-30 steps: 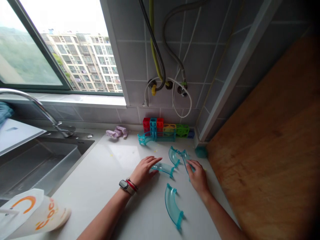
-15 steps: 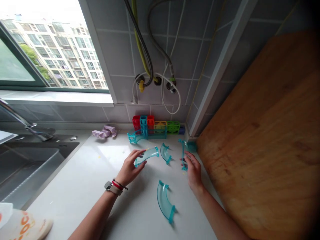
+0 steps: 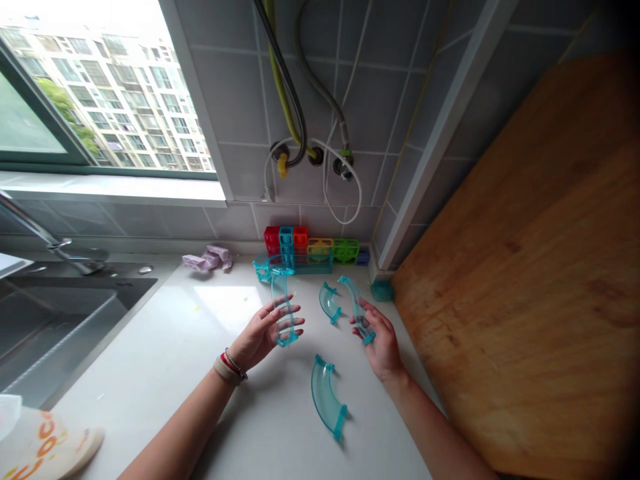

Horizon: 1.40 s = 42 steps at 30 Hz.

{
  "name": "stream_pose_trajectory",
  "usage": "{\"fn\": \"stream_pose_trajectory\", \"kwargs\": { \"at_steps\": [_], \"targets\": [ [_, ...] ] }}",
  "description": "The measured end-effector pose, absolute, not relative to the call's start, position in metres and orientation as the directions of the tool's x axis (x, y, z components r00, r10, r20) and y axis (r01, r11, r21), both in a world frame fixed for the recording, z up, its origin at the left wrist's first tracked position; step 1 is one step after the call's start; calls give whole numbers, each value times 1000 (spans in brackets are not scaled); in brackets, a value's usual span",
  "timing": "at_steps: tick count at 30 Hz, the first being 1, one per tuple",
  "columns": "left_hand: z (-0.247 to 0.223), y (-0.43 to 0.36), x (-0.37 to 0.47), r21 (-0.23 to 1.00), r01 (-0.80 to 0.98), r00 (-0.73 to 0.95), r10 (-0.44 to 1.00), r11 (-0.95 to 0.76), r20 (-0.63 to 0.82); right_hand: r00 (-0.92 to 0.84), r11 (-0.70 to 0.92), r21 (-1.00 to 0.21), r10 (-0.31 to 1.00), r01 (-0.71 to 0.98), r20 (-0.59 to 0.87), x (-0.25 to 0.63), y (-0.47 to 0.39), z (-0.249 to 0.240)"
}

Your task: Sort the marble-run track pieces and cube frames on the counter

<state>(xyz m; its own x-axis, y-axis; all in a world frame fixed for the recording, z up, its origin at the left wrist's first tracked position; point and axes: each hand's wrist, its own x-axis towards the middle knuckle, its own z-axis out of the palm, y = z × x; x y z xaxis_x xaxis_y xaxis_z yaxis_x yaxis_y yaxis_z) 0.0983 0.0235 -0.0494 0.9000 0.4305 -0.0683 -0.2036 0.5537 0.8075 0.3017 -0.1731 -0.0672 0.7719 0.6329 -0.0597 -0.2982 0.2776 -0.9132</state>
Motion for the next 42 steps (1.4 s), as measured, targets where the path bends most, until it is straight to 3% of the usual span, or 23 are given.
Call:
{"fn": "stream_pose_trajectory", "kwargs": {
  "at_steps": [10,26,33,37,42],
  "targets": [
    [-50,24,99,783,-205,901,426,587,-83,718,273,-895,692,-352,-71,300,-173,-72],
    [-44,-8,111,873,-79,881,443,481,-165,618,215,-911,784,-351,-52,290,-173,-61],
    [-29,-18,108,825,36,915,314,564,-255,537,278,-875,843,-397,24,282,-174,-50],
    [-26,-17,107,744,57,900,288,666,-327,540,271,-905,840,-327,56,283,-175,-51],
    [-28,-14,108,678,68,847,317,732,-428,603,211,-973,790,-93,113,285,-178,-59]
  ]
}}
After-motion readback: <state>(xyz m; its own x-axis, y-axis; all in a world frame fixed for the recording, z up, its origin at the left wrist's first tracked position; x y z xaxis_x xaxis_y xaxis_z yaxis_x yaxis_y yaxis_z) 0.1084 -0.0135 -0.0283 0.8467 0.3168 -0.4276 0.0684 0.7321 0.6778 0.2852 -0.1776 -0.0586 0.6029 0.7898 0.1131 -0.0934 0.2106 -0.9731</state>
